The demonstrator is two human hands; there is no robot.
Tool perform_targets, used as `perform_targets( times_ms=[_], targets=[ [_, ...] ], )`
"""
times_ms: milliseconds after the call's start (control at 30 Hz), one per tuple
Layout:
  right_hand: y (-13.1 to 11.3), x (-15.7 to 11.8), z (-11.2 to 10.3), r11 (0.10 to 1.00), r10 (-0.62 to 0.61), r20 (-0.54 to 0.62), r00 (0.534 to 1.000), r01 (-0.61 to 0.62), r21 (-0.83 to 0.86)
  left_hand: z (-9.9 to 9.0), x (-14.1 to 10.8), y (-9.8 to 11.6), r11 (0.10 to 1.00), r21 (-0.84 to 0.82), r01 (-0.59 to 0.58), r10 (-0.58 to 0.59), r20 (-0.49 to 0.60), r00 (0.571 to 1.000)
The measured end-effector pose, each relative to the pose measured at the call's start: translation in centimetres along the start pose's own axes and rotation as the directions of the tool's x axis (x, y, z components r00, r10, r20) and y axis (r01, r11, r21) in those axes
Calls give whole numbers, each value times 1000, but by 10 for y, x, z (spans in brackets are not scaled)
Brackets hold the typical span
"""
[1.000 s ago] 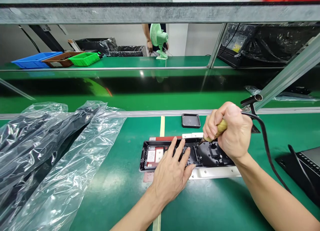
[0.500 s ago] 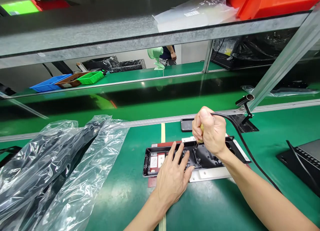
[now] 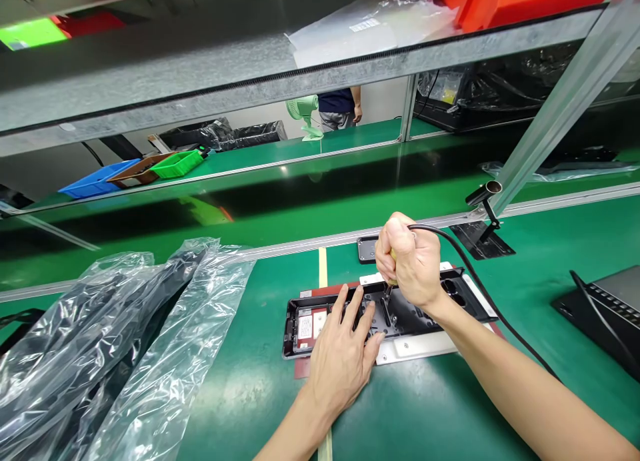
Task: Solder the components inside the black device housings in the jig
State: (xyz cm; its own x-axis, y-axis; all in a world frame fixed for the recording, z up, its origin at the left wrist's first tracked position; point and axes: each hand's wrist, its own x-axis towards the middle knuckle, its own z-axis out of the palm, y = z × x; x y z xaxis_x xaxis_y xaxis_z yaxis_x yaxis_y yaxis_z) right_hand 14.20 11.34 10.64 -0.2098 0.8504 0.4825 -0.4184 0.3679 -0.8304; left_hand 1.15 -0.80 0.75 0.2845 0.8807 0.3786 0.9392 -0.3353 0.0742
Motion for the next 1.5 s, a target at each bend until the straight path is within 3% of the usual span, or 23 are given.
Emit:
perform_targets(
  times_ms=[767,1500],
  targets=[
    [1,2,-1,999,-50,-7,999,50,-20,2,-2,-1,1000,-12,4,-4,-6,1000],
    [-2,3,0,999,-23,15,1000,22,31,1,-2,0,1000,-23,6,-6,-7,1000]
  ],
)
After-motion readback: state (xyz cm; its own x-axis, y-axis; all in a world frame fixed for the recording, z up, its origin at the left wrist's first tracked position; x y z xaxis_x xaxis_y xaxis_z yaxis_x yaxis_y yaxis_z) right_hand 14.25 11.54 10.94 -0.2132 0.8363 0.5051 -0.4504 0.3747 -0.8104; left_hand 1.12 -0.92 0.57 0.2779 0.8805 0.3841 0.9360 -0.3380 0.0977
